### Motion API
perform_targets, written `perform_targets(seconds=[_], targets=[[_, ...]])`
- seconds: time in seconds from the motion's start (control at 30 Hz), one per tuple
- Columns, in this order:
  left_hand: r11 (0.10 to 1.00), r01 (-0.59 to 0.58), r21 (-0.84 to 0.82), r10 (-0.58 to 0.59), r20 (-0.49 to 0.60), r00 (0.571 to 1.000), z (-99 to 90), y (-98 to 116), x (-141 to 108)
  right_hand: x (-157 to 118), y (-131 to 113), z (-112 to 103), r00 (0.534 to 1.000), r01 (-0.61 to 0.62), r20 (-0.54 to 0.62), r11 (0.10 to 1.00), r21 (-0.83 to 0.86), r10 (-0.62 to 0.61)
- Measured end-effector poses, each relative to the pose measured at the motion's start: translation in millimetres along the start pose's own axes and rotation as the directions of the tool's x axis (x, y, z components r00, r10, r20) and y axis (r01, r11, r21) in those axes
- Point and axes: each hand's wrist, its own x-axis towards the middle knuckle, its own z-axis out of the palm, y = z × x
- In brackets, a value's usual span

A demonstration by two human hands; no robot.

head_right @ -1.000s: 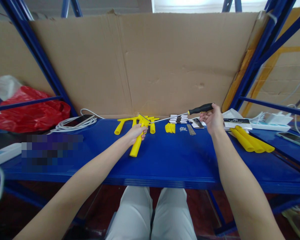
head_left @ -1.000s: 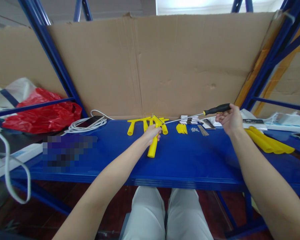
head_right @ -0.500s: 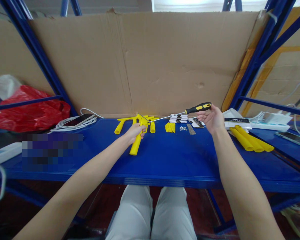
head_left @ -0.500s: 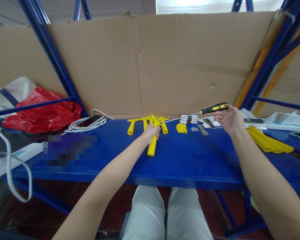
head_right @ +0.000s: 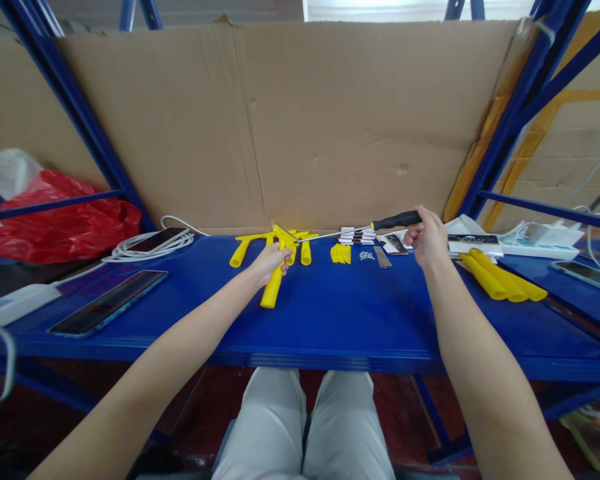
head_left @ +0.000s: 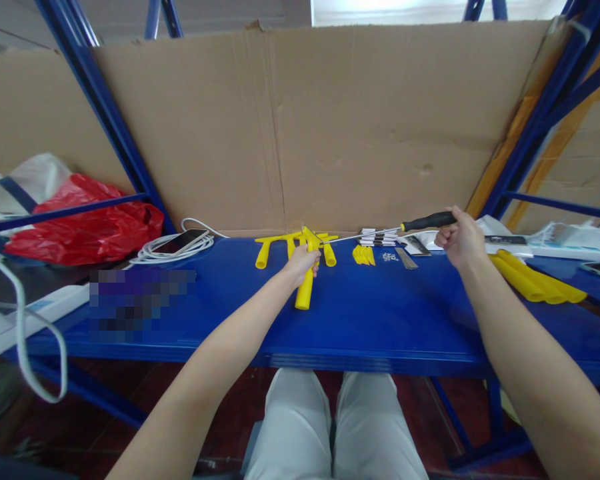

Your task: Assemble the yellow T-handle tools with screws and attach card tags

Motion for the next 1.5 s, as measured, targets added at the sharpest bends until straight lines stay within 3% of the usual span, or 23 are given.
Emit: perform_targets(seconds=[0.13,0.27,0.43,0.63,0.8,1.0,1.17,1.33,1.5], targets=[[1.0,-0.006,0.006,0.006,-0.014,1.0,0.4,2,-2,-2,-5,0,0.995,-0.098,-0.008,0.993,-0.058,0.098],[1.0,0.003,0.011,-0.003,-0.033,0.999,-0.7,2,0,-2,-8,-1,0.979,-0.187,0.064,0.979,-0.078,0.192],[1.0,-0.007,-0.015,0.006,-0.046,0.999,-2.2,-1,4,-2,-4,0,0.994,-0.093,0.058,0.993,-0.076,0.098],[1.0,-0.004,-0.007,0.004,-0.036,0.999,-2.9,-1,5,0,0,0,0.99,-0.138,-0.008,0.987,-0.083,0.138],[1.0,-0.008,0.0,0.008,-0.04,0.999,-3.4,-1,5,-1,-1,-2,0.997,-0.069,0.028,0.991,-0.111,0.073],[1.0,-0.013,-0.001,0.013,-0.046,0.999,-3.5,0,4,1,-2,-5,0.982,-0.166,0.083,0.985,-0.049,0.17],[1.0,-0.019,0.01,0.02,-0.051,0.998,-3.1,1,3,0,-1,-5,0.993,-0.088,0.064,0.991,-0.099,0.095],[0.999,-0.025,0.023,0.026,-0.055,0.998,-2.0,1,2,4,2,-6,0.99,-0.131,0.03,0.986,-0.105,0.135],[0.999,-0.032,0.017,0.033,-0.057,0.998,-1.9,1,2,12,8,-12,0.997,-0.063,0.044,0.994,-0.092,0.068]])
